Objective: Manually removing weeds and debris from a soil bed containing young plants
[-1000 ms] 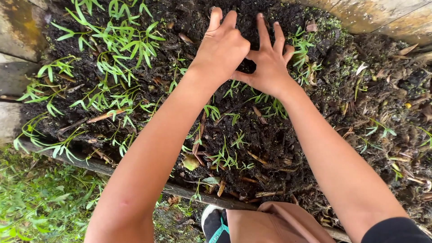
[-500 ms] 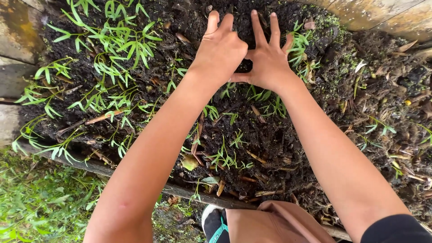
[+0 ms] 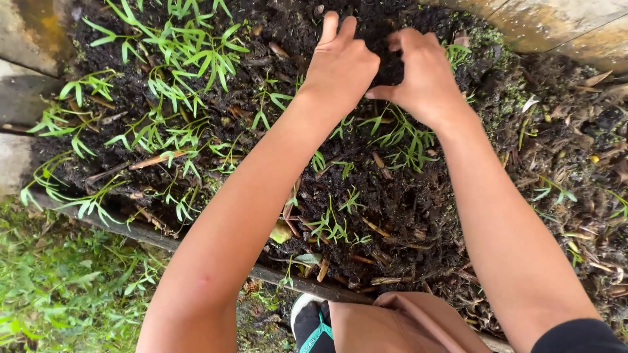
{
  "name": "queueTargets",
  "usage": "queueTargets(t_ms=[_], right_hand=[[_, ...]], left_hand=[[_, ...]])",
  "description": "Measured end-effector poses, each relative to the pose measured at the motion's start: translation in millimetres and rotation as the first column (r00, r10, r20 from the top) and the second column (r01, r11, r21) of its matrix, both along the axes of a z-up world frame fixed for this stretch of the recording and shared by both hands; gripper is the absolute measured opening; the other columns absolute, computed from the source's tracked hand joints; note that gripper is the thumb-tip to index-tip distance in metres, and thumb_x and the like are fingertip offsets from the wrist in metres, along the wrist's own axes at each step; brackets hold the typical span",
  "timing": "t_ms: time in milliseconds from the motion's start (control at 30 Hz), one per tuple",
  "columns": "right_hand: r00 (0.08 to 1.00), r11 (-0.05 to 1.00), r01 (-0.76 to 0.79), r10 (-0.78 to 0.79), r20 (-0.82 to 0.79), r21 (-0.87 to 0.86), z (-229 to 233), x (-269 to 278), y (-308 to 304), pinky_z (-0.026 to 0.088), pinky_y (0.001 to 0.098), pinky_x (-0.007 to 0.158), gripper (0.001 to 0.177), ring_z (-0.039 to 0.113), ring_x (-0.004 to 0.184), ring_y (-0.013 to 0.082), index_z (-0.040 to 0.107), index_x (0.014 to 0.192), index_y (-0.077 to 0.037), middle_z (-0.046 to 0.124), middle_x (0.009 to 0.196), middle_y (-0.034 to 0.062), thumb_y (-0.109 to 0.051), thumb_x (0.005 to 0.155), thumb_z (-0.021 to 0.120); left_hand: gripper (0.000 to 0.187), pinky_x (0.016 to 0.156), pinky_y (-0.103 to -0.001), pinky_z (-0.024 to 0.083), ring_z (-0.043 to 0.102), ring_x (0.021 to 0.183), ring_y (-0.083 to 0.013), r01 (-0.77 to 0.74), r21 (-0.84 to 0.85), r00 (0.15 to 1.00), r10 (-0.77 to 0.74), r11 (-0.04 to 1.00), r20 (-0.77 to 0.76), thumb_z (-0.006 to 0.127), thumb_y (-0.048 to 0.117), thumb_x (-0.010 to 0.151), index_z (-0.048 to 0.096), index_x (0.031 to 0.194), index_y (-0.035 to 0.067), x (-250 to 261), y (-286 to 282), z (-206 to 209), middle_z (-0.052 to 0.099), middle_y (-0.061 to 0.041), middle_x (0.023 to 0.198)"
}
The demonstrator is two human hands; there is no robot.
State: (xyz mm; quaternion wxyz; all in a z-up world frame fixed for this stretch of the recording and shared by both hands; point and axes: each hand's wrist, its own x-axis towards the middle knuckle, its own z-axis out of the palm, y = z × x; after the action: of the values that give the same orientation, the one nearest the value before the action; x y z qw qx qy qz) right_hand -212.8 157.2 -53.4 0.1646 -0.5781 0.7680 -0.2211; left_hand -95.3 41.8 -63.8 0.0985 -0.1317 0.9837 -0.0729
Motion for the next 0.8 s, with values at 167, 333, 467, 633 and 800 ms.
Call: queueTargets(t_ms=[167,333,467,633,800], right_hand=[[0.986,0.999,-0.038,0.039,-0.161,0.007,-42.1,-11.0,-9.4,0.04,0.0459,0.088,0.09,0.043,0.097,0.0345,0.061,0.135,0.006,0.054,0.115,0.0161,-0.044,0.068,0.094],[0.991,0.999,-0.021,0.026,-0.131,0.041,-40.0,-0.4,-16.5,0.039,0.0511,0.088,0.056,0.043,0.099,0.0336,0.07,0.122,-0.007,0.06,0.119,0.0084,-0.032,0.075,0.09],[0.982,0.995,-0.091,0.081,-0.172,-0.051,-26.8,10.0,-14.1,0.041,0.0522,0.088,0.036,0.043,0.091,0.0311,0.078,0.109,-0.008,0.067,0.109,0.0015,-0.027,0.08,0.088],[0.996,0.999,0.031,-0.028,-0.08,0.039,-6.8,-7.6,-0.7,0.038,0.0519,0.096,0.057,0.054,0.11,0.0347,0.072,0.121,-0.003,0.069,0.112,0.0126,-0.027,0.074,0.093],[0.98,0.946,0.199,-0.19,-0.058,0.256,6.4,7.8,-8.2,0.041,0.0585,0.105,0.054,0.053,0.112,0.0345,0.072,0.122,-0.007,0.07,0.108,0.0078,-0.034,0.079,0.087]], left_hand=[[0.016,0.109,-0.059,0.022,0.05,0.12,-0.0338,-0.031,0.029,0.997,0.033,0.999,-0.065,0.088,0.027,0.07,0.077,0.078,0.019,2.5,-2.9,-6.9,0.072,-0.004,0.073],[0.016,0.105,-0.057,0.024,0.049,0.114,-0.0317,-0.032,0.095,0.996,0.039,0.995,-0.076,0.084,0.009,0.069,0.076,0.08,0.016,3.3,-11.0,-9.1,0.067,-0.005,0.073],[0.031,0.092,-0.051,0.028,0.05,0.104,-0.0312,0.04,0.172,0.967,0.005,0.984,-0.256,0.086,0.018,0.073,0.069,0.098,0.009,9.9,-20.1,-20.8,0.067,-0.005,0.076],[0.062,0.103,-0.052,0.022,0.047,0.118,-0.0305,-0.136,0.439,0.975,0.198,0.888,-0.099,0.09,0.025,0.073,0.058,0.124,0.01,34.3,-19.7,59.0,0.067,-0.004,0.11],[0.06,0.1,-0.049,0.017,0.041,0.131,-0.0316,-0.154,0.528,0.929,0.304,0.835,-0.211,0.089,0.026,0.074,0.059,0.125,0.015,49.6,-43.6,56.3,0.063,-0.005,0.129]])
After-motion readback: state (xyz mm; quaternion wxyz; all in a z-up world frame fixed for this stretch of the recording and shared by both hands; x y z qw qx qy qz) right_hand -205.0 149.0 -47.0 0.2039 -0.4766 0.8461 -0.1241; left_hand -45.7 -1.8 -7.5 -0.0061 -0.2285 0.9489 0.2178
